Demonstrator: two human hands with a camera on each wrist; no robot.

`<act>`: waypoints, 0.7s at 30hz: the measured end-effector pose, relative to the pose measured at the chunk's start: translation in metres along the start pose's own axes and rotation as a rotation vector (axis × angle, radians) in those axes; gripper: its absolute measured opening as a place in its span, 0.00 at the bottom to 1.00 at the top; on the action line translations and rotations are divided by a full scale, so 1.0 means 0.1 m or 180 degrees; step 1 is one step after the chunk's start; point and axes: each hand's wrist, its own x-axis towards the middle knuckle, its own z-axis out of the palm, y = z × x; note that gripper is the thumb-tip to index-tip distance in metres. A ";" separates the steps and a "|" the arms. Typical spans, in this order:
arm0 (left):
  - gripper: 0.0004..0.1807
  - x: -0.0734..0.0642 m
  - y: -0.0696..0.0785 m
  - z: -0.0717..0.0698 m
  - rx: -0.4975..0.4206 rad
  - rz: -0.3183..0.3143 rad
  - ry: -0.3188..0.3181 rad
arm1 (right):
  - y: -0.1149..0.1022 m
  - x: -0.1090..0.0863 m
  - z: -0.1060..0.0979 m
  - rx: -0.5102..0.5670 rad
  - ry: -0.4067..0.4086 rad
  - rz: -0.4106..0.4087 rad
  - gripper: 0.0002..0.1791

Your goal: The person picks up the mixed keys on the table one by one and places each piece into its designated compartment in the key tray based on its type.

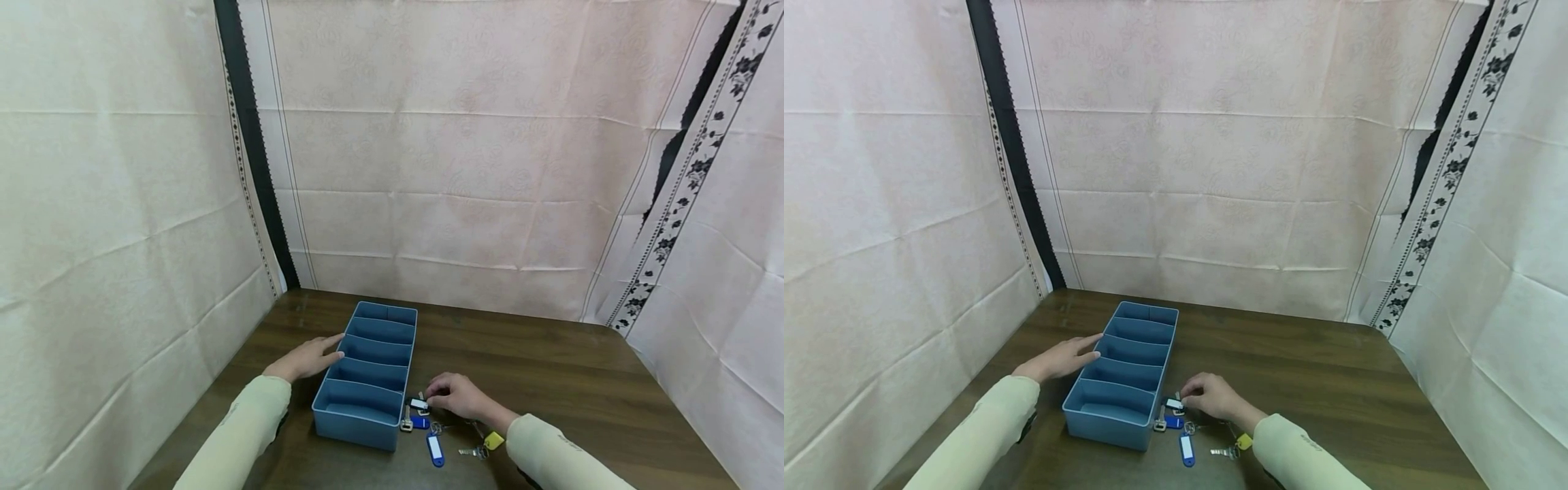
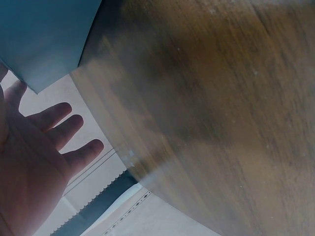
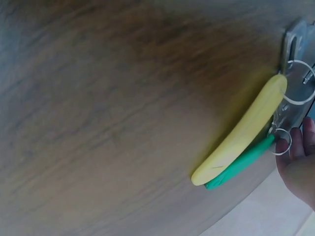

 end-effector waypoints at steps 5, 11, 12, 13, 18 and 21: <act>0.34 -0.01 0.01 0.00 -0.0002 0.0019 0.0006 | -0.02 0.01 0.02 -0.0181 -0.0067 -0.0043 0.05; 0.33 -0.01 0.03 -0.02 0.0026 -0.0026 0.0016 | -0.02 0.01 0.03 -0.0389 -0.0101 -0.0131 0.03; 0.33 -0.01 0.04 -0.02 0.0030 -0.0043 0.0012 | -0.02 0.01 0.04 -0.0409 -0.0097 -0.0122 0.03; 0.33 -0.01 0.04 -0.02 0.0028 -0.0046 0.0012 | -0.02 0.01 0.04 -0.0424 -0.0093 -0.0127 0.03; 0.33 -0.02 0.04 -0.01 0.0029 -0.0071 0.0002 | -0.02 0.01 0.05 -0.0460 -0.0065 -0.0168 0.05; 0.33 -0.01 0.04 0.00 0.0030 -0.0069 0.0026 | -0.03 0.01 0.04 -0.0443 -0.0007 -0.0241 0.06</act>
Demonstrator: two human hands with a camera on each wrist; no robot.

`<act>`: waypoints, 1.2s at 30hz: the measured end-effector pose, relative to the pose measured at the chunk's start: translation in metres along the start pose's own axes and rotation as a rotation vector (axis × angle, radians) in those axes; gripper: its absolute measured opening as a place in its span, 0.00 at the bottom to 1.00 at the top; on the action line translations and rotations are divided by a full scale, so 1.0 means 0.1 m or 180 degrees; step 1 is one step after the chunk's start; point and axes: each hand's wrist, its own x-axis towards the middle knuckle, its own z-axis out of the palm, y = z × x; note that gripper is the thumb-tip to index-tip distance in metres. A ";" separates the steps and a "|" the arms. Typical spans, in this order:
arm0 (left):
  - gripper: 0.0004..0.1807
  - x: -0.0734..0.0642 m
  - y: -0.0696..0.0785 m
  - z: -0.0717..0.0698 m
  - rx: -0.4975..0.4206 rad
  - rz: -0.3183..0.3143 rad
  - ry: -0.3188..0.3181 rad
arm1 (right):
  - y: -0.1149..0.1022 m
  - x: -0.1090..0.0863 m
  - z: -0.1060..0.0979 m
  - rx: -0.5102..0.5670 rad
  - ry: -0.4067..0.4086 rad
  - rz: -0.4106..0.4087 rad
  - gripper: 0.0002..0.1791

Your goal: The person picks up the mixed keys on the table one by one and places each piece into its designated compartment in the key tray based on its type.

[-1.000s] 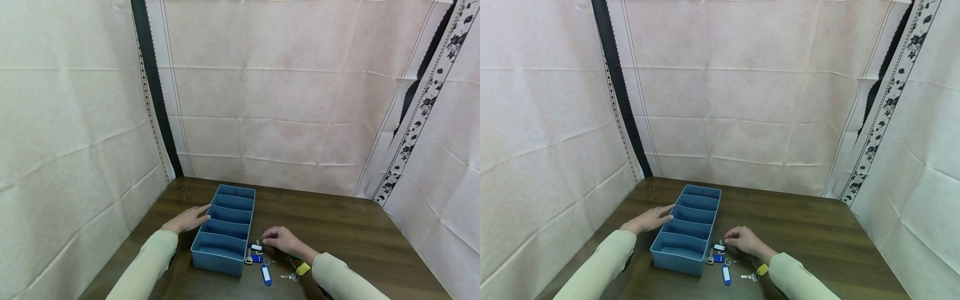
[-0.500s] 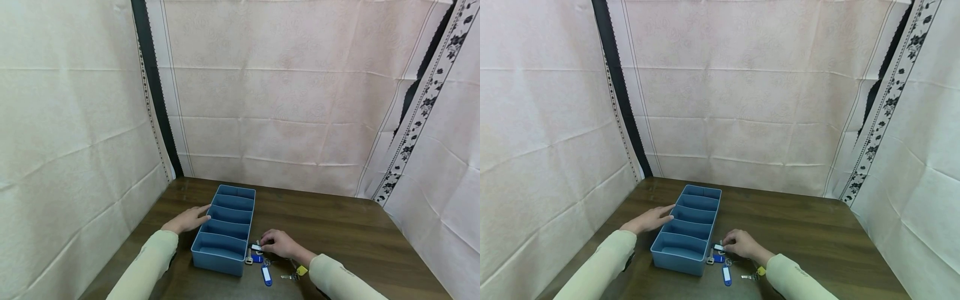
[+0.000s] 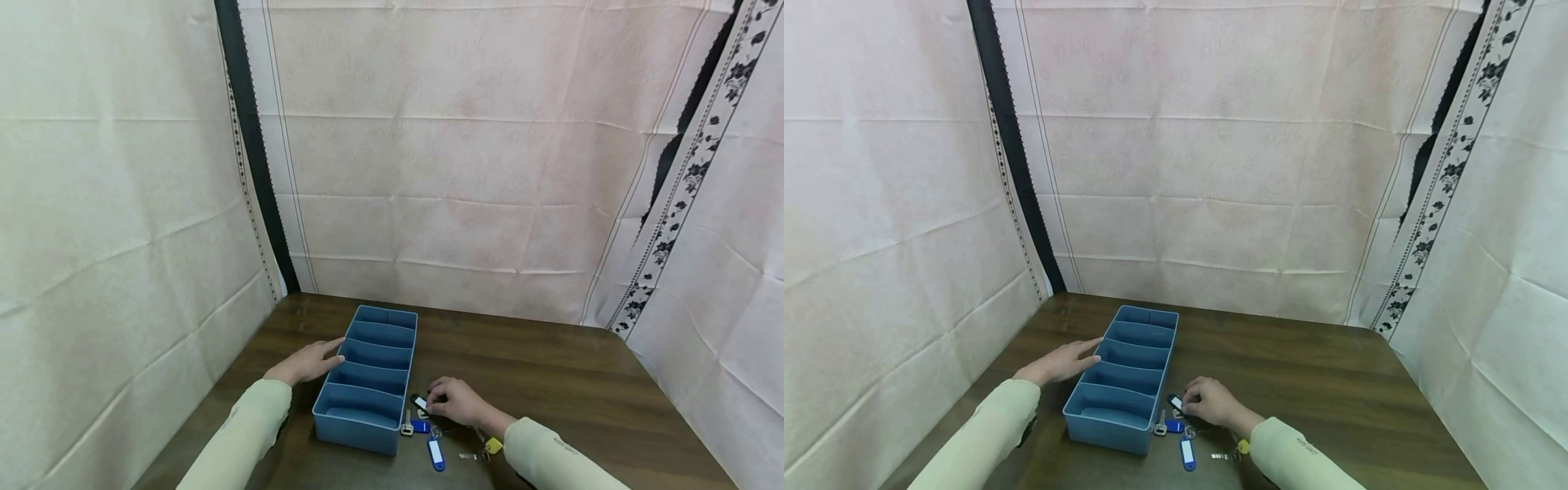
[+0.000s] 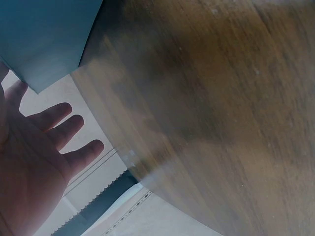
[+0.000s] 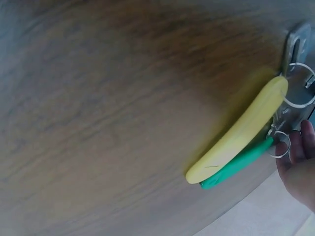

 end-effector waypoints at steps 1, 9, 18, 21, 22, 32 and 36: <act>0.33 0.00 0.00 0.00 -0.0005 -0.0004 0.0000 | 0.00 0.00 0.00 0.0015 0.0026 -0.0014 0.06; 0.33 -0.02 0.01 0.00 -0.0014 -0.0014 -0.0011 | -0.03 0.01 -0.08 0.0335 0.0278 0.0093 0.05; 0.34 -0.02 0.00 0.00 -0.0032 -0.0009 -0.0023 | -0.06 0.05 -0.21 0.0740 0.0519 0.0496 0.07; 0.34 -0.02 0.01 -0.01 -0.0041 -0.0011 -0.0021 | -0.07 0.05 -0.24 0.0787 0.0566 0.0557 0.07; 0.34 -0.02 0.01 -0.01 -0.0037 -0.0001 -0.0020 | -0.07 0.05 -0.25 0.0806 0.0571 0.0579 0.07; 0.33 -0.02 0.01 -0.01 -0.0009 0.0013 -0.0014 | -0.12 0.10 -0.31 0.1048 0.0784 0.0852 0.08; 0.33 -0.01 0.01 0.00 -0.0028 -0.0005 -0.0010 | -0.12 0.13 -0.33 0.1043 0.0930 0.0966 0.08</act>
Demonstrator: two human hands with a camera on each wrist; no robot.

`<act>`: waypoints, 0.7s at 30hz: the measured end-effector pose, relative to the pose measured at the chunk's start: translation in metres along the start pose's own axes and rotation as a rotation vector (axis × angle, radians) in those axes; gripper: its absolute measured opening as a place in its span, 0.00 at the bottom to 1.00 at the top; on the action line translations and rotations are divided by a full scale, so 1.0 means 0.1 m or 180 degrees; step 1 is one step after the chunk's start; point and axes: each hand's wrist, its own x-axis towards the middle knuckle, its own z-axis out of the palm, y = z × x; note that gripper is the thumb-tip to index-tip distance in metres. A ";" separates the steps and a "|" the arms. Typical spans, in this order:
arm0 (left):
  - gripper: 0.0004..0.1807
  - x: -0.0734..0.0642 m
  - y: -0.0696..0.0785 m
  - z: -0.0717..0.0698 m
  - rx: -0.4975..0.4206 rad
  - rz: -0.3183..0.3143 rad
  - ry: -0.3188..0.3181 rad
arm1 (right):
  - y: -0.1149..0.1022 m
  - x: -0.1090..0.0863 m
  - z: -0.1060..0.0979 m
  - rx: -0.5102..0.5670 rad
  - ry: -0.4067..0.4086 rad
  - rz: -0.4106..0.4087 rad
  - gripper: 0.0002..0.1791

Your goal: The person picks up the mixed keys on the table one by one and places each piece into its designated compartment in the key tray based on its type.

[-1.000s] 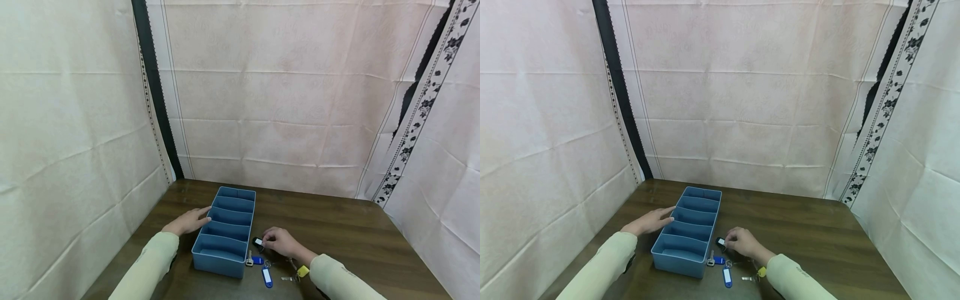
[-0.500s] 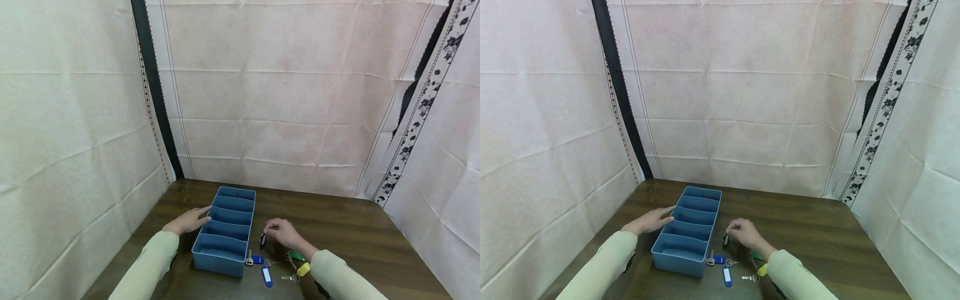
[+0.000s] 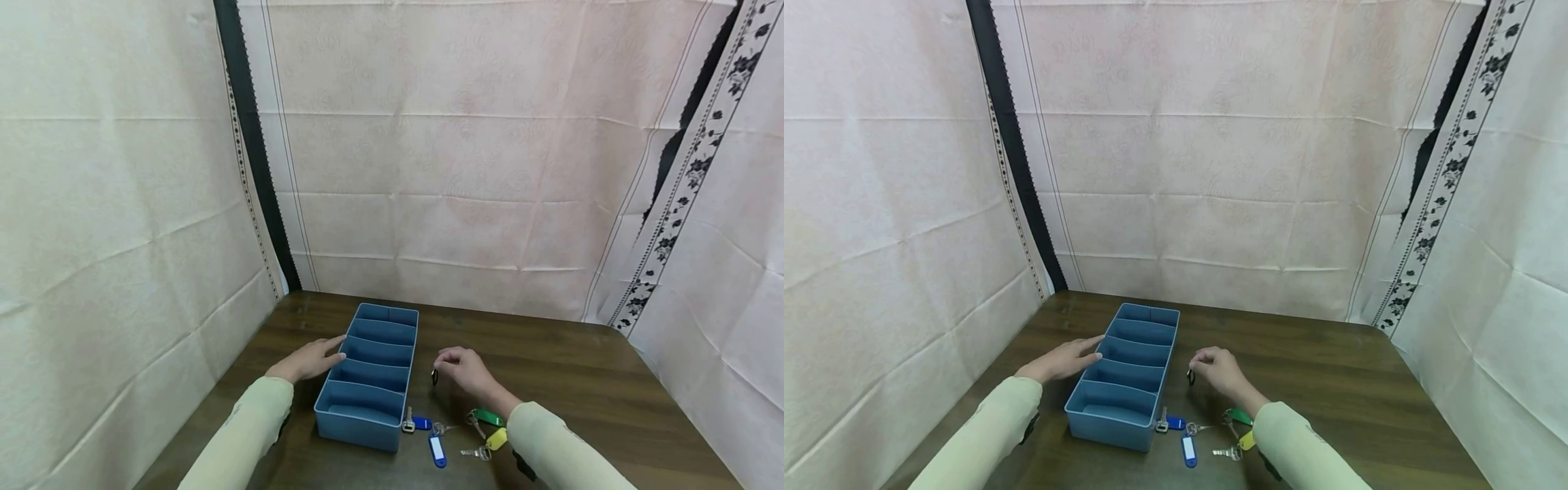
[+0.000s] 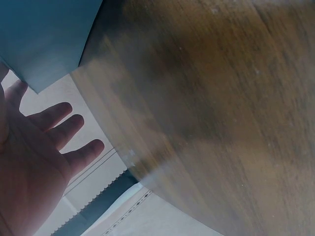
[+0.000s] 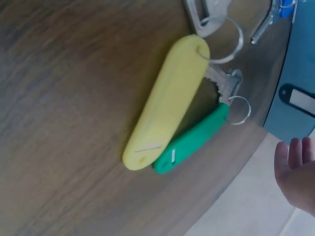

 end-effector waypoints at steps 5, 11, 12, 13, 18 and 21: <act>0.33 -0.01 0.00 -0.01 -0.0001 0.0014 -0.0001 | -0.04 0.04 -0.02 0.0065 0.0135 0.0022 0.09; 0.33 -0.01 0.00 -0.02 -0.0003 0.0018 0.0002 | -0.10 0.09 -0.02 0.0070 0.0238 0.0026 0.09; 0.33 -0.01 0.00 -0.01 -0.0002 0.0016 0.0000 | -0.11 0.10 -0.02 0.0095 0.0246 0.0034 0.09; 0.33 -0.01 0.00 -0.01 -0.0002 0.0012 -0.0001 | -0.12 0.11 -0.02 0.0102 0.0262 0.0021 0.09; 0.33 -0.01 0.00 0.00 -0.0005 -0.0001 -0.0012 | -0.16 0.17 -0.04 0.0154 0.0349 -0.0013 0.08; 0.34 -0.01 -0.01 0.00 -0.0006 0.0001 -0.0008 | -0.20 0.21 -0.05 0.0163 0.0414 -0.0058 0.08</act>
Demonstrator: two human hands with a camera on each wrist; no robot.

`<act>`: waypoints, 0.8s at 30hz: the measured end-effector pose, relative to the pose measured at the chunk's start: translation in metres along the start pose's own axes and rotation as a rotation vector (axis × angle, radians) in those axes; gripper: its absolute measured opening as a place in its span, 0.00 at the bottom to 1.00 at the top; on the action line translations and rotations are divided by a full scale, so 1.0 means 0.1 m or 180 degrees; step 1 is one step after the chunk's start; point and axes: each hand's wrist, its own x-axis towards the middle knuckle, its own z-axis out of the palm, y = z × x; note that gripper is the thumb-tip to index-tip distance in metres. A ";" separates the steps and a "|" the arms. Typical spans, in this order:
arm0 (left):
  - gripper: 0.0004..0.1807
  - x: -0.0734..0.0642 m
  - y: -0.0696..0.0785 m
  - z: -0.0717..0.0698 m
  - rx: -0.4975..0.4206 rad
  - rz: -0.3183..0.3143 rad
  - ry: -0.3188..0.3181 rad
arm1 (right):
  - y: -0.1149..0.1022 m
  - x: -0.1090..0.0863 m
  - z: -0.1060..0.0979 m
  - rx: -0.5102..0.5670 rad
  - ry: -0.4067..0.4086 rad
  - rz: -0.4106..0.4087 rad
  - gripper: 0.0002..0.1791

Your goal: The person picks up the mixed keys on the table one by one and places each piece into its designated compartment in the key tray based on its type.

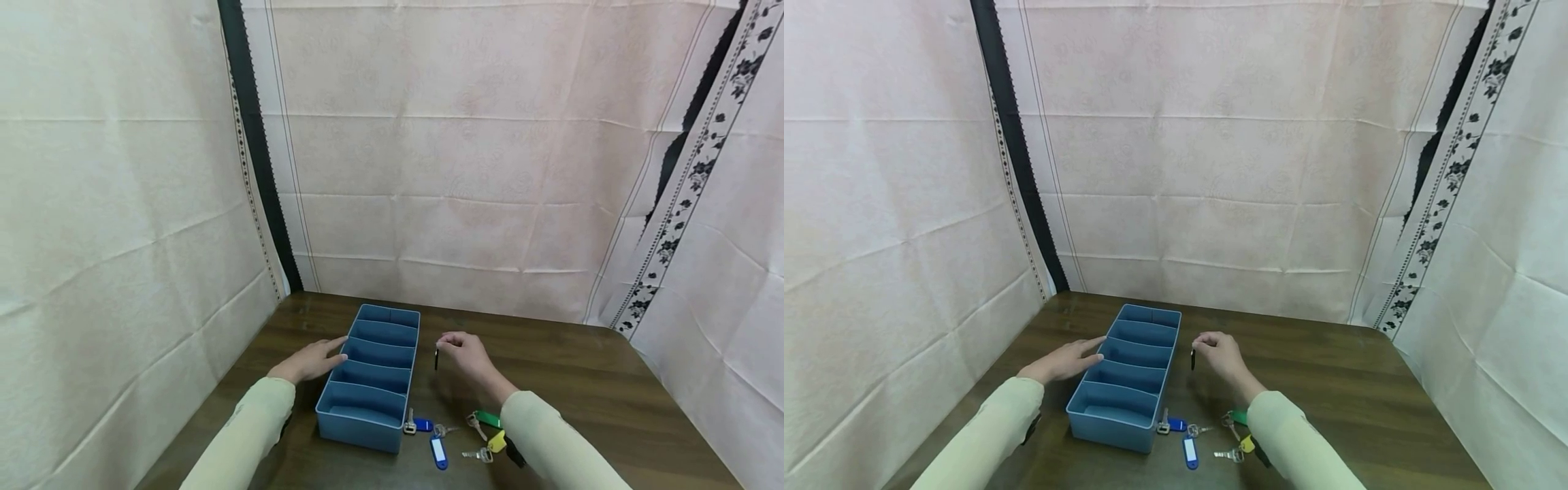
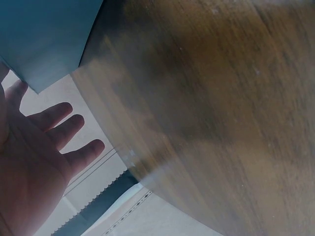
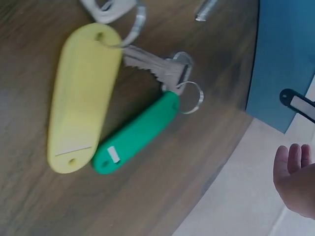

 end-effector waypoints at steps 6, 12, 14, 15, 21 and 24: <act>0.32 0.00 -0.01 0.01 0.0041 -0.0005 0.0006 | -0.08 0.11 0.01 -0.0052 0.0100 0.0016 0.10; 0.32 0.00 0.00 0.01 0.0020 0.0012 0.0022 | -0.22 0.29 0.06 0.0030 0.0219 0.0107 0.10; 0.32 0.00 0.01 0.00 0.0027 0.0008 0.0029 | -0.29 0.35 0.10 0.0090 0.0252 0.0108 0.10; 0.33 0.00 0.02 -0.01 0.0026 0.0001 0.0034 | -0.32 0.37 0.12 0.0114 0.0265 0.0099 0.10; 0.33 -0.01 0.04 -0.03 0.0073 -0.0016 0.0032 | -0.48 0.48 0.32 0.0211 0.0257 0.0111 0.11; 0.33 0.00 0.03 -0.02 0.0106 -0.0037 0.0033 | -0.52 0.52 0.43 0.0234 0.0265 0.0151 0.13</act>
